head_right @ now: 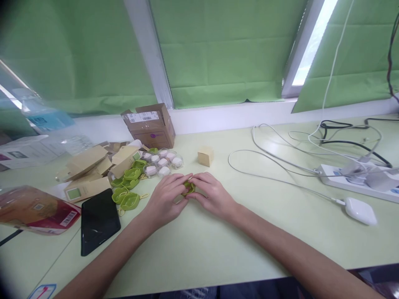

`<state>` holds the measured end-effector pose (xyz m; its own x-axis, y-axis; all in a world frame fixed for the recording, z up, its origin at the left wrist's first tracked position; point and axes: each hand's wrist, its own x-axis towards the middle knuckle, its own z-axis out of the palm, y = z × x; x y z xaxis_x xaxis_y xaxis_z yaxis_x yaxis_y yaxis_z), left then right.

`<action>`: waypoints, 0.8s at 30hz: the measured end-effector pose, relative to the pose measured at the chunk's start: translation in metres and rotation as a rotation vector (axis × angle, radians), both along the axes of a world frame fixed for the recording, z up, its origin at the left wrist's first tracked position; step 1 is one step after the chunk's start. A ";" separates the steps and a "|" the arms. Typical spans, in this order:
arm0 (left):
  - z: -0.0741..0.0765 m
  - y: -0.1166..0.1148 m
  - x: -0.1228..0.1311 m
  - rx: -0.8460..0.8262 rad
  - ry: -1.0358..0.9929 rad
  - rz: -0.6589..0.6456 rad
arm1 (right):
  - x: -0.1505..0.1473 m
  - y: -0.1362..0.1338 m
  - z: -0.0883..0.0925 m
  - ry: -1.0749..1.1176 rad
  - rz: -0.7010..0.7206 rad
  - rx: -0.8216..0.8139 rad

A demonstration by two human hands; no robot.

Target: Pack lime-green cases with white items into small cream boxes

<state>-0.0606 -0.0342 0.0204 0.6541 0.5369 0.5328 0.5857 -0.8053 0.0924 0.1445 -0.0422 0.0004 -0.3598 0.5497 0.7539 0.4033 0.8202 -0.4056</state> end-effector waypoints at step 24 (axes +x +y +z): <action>0.000 0.006 0.004 -0.016 -0.121 0.039 | -0.001 -0.001 0.011 0.085 -0.040 -0.054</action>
